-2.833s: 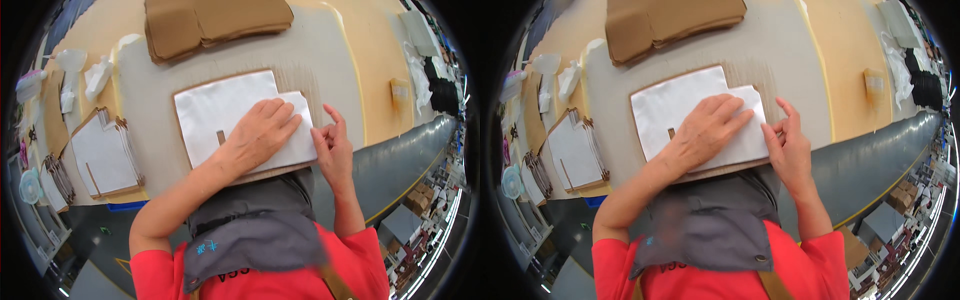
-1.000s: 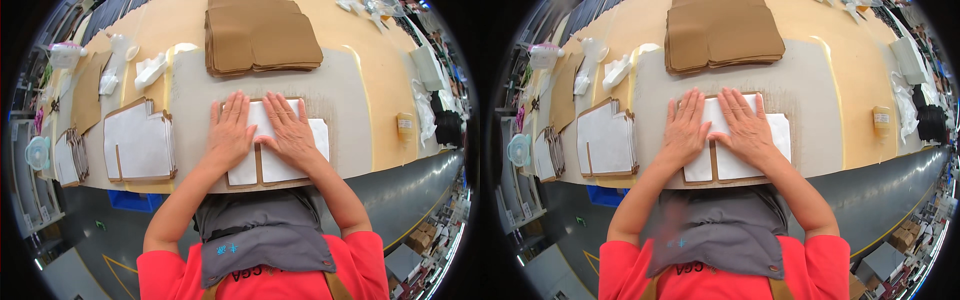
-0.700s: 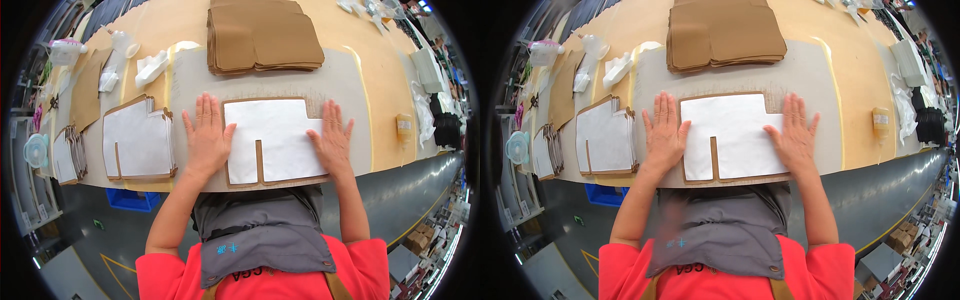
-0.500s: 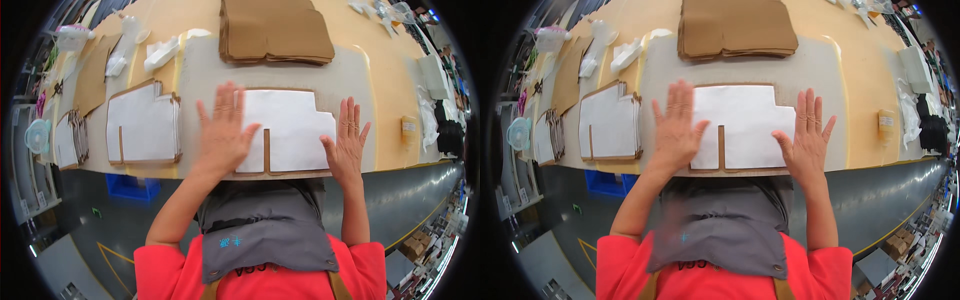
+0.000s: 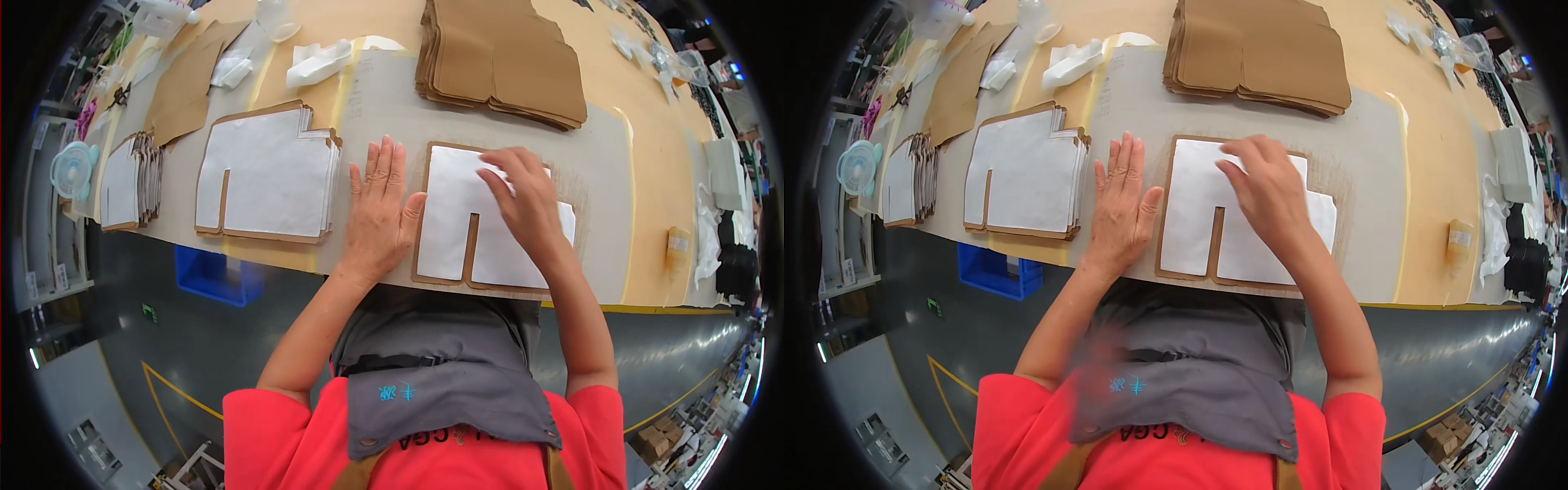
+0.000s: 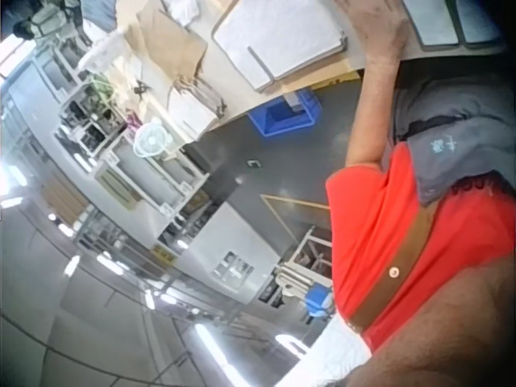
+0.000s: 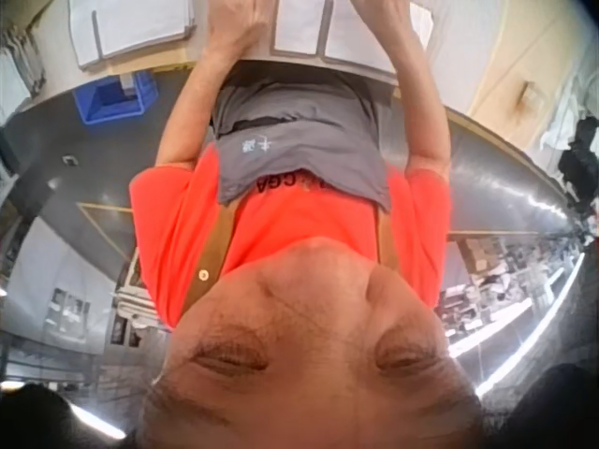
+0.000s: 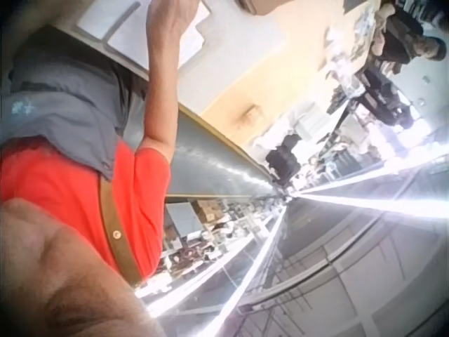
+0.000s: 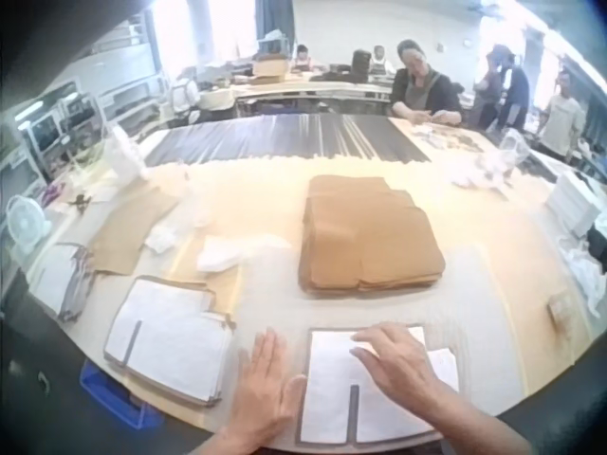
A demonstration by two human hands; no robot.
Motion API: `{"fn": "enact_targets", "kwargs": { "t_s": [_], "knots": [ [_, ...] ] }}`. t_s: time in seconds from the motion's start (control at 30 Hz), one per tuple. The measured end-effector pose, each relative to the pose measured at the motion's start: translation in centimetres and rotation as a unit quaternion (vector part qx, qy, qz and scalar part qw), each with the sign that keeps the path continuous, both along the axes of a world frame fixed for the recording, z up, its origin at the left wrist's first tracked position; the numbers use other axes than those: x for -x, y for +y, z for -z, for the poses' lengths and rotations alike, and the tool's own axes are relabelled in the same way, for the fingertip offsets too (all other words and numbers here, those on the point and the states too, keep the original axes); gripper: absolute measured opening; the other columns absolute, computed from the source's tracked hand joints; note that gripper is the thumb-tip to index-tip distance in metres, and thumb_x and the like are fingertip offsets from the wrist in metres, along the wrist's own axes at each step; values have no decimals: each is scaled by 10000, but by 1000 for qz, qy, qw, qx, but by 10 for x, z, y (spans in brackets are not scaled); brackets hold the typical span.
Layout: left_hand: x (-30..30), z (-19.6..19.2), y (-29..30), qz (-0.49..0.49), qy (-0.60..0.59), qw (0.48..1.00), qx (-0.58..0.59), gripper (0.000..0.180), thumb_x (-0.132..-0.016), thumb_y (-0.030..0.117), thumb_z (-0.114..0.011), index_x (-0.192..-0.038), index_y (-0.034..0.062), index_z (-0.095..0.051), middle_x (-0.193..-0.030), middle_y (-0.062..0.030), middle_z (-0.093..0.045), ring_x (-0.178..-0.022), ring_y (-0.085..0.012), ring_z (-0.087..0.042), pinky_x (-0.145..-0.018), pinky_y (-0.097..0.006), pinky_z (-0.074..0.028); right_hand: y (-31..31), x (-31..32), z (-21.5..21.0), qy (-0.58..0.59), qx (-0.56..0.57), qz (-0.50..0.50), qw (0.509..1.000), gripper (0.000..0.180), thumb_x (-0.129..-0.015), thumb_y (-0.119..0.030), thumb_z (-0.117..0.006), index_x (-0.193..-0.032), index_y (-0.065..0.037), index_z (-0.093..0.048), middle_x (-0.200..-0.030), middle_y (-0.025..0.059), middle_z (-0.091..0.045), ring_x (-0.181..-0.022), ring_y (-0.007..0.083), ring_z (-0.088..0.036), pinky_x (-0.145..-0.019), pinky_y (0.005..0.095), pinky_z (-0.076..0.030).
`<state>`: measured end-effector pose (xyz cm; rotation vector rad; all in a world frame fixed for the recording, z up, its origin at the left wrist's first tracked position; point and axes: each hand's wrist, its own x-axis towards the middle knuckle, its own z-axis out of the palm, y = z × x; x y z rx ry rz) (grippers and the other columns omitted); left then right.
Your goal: The person repeatedly applies glue to brown cardboard pieces and adheres white paper sheets to them. They smooth the paper, stack the finished units, and continue the cycle with new materials from the table.
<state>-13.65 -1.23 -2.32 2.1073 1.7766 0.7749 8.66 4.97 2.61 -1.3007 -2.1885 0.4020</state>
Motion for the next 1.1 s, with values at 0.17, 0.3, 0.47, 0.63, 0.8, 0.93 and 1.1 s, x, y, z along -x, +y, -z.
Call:
{"fn": "enact_targets", "kwargs": {
  "t_s": [0.17, 0.3, 0.47, 0.63, 0.8, 0.93, 1.1],
  "knots": [
    [0, 0, 0, -14, -56, 998, -19, 556, -1087, 313, -425, -1543, 0, -369, -1641, -215, -273, -1542, -381, -200, -1239, -538, -140, 26, 25, 26, -115, -93, -66, 987, 52, -915, -66, -645, -916, -16, -628, -888, 123, -603, -876, 279, -611, -785, 380, -540],
    [2, -1, 0, -18, -63, 998, -14, 537, -1074, 298, -466, -1518, 2, -411, -1630, -232, -281, -1536, -390, -211, -1234, -545, -166, 36, 28, 23, -178, -77, -110, 975, 38, -887, -47, -643, -902, -20, -621, -880, 120, -598, -873, 278, -610, -780, 373, -543],
    [2, -2, 1, -21, -72, 997, -16, 507, -1071, 276, -477, -1505, 18, -437, -1619, -220, -309, -1530, -396, -224, -1234, -538, -181, 42, 23, 28, -131, -100, -140, 976, 78, -845, -22, -667, -901, -25, -612, -879, 104, -598, -865, 273, -614, -759, 376, -549],
    [0, -4, 5, -19, -82, 996, -15, 455, -1068, 228, -485, -1493, 66, -476, -1617, -192, -333, -1523, -386, -248, -1236, -517, -193, 42, 13, 37, -68, -139, -163, 975, 172, -785, 26, -723, -899, -43, -614, -889, 76, -609, -833, 249, -616, -712, 358, -550],
    [-4, -5, 14, -7, -97, 995, -18, 423, -1053, 163, -492, -1468, 82, -509, -1600, -189, -360, -1516, -393, -262, -1230, -526, -209, 44, 11, 44, -64, -207, -175, 960, 225, -761, 36, -746, -911, -61, -611, -884, 55, -602, -784, 226, -603, -676, 331, -544],
    [-9, -5, 23, 2, -117, 993, -26, 424, -997, 38, -507, -1415, 88, -559, -1579, -190, -389, -1509, -419, -262, -1227, -546, -208, 44, 8, 43, -59, -228, -186, 954, 240, -758, 35, -748, -922, -71, -608, -872, 51, -598, -764, 217, -599, -647, 314, -530],
    [-14, 0, 38, 47, -99, 993, -37, 382, -913, -78, -512, -1198, 105, -690, -1558, -179, -416, -1508, -418, -266, -1232, -544, -210, 38, -11, 38, -65, -190, -189, 961, 345, -769, -52, -804, -1062, -89, -626, -1037, 58, -618, -924, 249, -602, -786, 357, -509]
  ]
}}
